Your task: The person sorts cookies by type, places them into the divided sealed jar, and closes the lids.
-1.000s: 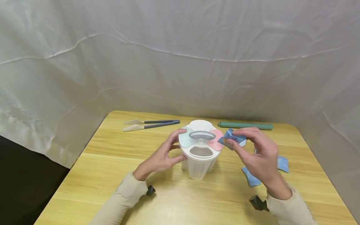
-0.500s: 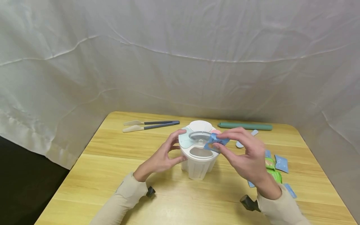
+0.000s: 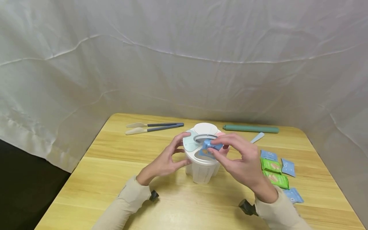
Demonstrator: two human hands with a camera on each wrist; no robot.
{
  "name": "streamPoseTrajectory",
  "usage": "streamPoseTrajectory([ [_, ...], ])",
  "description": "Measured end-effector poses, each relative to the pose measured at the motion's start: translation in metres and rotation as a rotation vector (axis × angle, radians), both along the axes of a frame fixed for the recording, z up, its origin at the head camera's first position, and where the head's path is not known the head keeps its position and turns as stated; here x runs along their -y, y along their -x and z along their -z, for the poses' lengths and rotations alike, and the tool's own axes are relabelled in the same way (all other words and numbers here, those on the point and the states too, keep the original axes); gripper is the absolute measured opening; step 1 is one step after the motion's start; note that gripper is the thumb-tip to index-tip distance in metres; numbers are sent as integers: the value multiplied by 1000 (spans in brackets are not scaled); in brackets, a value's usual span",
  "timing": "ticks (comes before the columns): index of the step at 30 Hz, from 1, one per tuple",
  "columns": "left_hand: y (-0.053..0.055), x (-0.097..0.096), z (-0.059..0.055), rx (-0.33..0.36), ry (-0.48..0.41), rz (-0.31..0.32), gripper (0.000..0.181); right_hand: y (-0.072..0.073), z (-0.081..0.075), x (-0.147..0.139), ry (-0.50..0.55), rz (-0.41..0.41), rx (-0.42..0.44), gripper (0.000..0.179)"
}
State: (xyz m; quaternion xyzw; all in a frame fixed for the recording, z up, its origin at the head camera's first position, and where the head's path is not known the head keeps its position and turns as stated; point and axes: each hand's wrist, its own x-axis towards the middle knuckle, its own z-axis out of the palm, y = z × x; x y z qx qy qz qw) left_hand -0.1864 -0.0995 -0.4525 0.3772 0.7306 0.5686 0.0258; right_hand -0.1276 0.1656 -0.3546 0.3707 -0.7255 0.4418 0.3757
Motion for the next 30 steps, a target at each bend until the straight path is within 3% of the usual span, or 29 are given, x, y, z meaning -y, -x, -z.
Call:
streamPoseTrajectory([
  [13, -1, 0, -2, 24, 4, -10, 94, 1, 7, 4, 3, -60, 28, 26],
  [24, -1, 0, -3, 17, -7, -13, 94, 2, 7, -1, -4, -59, 4, 25],
  [30, -2, 0, -3, 16, -9, -10, 94, 0, 9, -6, 7, -45, 11, 8],
])
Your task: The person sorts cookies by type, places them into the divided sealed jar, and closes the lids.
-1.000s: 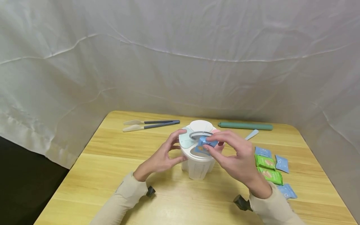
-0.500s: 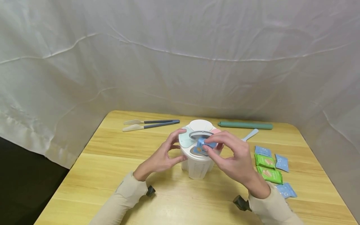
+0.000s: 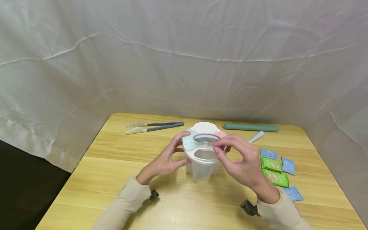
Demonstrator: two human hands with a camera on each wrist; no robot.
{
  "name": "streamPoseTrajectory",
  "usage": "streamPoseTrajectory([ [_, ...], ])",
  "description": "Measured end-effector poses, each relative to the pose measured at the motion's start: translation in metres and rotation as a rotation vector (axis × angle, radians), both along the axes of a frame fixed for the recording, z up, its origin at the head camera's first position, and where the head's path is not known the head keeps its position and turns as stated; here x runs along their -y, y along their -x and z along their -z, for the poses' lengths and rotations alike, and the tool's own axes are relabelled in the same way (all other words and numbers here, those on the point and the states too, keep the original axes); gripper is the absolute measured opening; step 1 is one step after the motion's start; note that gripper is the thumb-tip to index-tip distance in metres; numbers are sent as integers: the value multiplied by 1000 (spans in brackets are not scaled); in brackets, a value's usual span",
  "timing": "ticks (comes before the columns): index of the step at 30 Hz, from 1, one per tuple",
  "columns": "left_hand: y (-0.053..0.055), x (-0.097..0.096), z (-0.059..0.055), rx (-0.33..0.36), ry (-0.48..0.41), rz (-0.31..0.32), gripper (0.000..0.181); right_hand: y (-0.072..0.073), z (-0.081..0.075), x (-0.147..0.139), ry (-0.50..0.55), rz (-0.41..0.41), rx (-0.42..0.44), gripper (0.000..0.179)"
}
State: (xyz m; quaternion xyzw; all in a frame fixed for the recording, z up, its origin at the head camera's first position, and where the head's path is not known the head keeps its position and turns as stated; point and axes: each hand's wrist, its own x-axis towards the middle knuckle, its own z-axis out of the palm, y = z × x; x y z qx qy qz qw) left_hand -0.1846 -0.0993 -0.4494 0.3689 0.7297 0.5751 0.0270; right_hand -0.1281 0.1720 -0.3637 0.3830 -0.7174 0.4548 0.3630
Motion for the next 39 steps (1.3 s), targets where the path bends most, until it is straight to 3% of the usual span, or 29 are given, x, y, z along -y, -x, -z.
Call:
streamPoseTrajectory([
  [4, 0, 0, 1, 4, 0, -1, 94, -1, 2, -6, 6, 13, 17, 7],
  [8, 1, 1, 1, 6, 2, -3, 94, 0, 4, -15, 16, 31, 13, 18],
  [11, 1, 0, 2, 7, 1, -2, 95, 2, 5, -24, 20, 53, 14, 12],
  [13, 1, 0, 2, 12, 3, -2, 95, 4, 6, -31, 24, 80, 19, 7],
  [23, 2, -1, 3, 5, 2, 6, 96, 16, 8, -75, 41, 208, 68, 17],
  [33, 0, 2, 2, 11, 2, 3, 95, 22, 27, -118, 10, 346, 278, 23],
  [39, -1, 2, 1, 7, 3, 5, 96, 21, 33, -133, -64, 382, 302, 21],
])
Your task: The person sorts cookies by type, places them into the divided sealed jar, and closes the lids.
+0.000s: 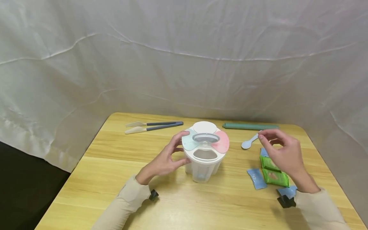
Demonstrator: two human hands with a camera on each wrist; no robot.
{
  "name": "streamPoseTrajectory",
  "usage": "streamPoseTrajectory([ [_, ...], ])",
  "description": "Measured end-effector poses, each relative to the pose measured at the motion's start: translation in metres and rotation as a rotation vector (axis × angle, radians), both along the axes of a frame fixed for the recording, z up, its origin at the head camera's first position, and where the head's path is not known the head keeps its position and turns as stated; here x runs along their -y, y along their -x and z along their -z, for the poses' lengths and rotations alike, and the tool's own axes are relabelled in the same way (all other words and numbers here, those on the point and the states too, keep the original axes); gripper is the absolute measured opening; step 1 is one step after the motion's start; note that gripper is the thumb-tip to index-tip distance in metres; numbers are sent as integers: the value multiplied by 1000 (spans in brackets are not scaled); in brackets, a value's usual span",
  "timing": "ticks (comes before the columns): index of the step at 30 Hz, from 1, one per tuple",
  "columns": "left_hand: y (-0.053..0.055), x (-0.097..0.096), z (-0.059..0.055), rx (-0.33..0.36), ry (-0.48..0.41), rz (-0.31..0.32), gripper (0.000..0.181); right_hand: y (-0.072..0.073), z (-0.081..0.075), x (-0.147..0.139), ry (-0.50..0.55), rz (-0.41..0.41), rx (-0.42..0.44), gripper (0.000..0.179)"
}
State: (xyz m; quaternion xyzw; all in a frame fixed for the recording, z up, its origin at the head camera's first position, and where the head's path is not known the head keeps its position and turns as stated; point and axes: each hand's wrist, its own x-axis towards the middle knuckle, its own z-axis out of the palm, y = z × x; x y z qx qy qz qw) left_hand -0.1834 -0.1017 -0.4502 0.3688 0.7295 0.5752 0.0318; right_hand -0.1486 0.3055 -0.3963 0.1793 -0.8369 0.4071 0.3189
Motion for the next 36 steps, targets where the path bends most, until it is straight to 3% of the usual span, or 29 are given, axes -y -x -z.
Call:
streamPoseTrajectory([
  [12, 0, 0, -1, 3, 8, -1, 95, 16, 29, -44, -210, 131, 171, 16],
  [19, 0, 1, 0, -9, -2, 0, 96, 28, 44, -61, -379, 118, 273, 7],
  [29, -1, 0, -1, 15, 12, 10, 95, 39, 55, -80, -496, 46, 621, 29],
  [36, -1, 0, -1, 11, 12, 9, 95, 46, 59, -88, -531, 12, 668, 31],
])
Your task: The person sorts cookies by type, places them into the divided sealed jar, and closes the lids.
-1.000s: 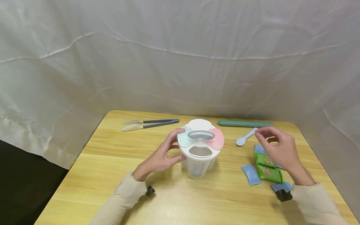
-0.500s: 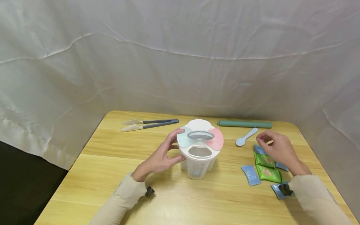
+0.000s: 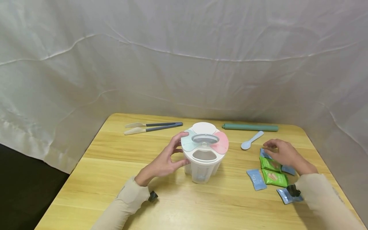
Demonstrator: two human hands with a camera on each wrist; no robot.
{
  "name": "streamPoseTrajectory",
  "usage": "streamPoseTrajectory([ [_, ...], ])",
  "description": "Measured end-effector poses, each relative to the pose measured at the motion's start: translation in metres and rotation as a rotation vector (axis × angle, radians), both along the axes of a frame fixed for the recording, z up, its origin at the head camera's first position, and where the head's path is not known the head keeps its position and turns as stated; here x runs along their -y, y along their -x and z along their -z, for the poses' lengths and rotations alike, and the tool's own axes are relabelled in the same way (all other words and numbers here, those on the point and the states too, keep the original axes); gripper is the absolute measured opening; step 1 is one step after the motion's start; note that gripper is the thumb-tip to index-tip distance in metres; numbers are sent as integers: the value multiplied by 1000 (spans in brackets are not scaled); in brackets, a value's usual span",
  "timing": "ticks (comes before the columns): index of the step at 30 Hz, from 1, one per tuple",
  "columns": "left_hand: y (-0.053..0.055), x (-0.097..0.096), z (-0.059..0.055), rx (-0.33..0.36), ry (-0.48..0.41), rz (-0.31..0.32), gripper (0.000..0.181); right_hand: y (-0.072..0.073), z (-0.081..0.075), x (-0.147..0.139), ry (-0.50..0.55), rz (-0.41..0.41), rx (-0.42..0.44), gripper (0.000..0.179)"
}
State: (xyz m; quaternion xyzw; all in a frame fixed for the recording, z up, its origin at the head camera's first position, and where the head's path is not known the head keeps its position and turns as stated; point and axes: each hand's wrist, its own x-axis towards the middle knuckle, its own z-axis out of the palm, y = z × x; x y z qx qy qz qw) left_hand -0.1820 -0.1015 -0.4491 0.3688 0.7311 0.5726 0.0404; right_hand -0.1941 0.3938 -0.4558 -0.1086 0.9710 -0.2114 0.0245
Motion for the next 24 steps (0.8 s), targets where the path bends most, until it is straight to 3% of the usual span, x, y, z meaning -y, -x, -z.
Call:
streamPoseTrajectory([
  [13, 0, -1, -2, -6, -6, 4, 95, 11, -4, -4, -64, -32, 102, 33],
  [24, 0, 0, 0, -2, -2, -3, 96, 13, -4, -1, -93, -33, 52, 33],
])
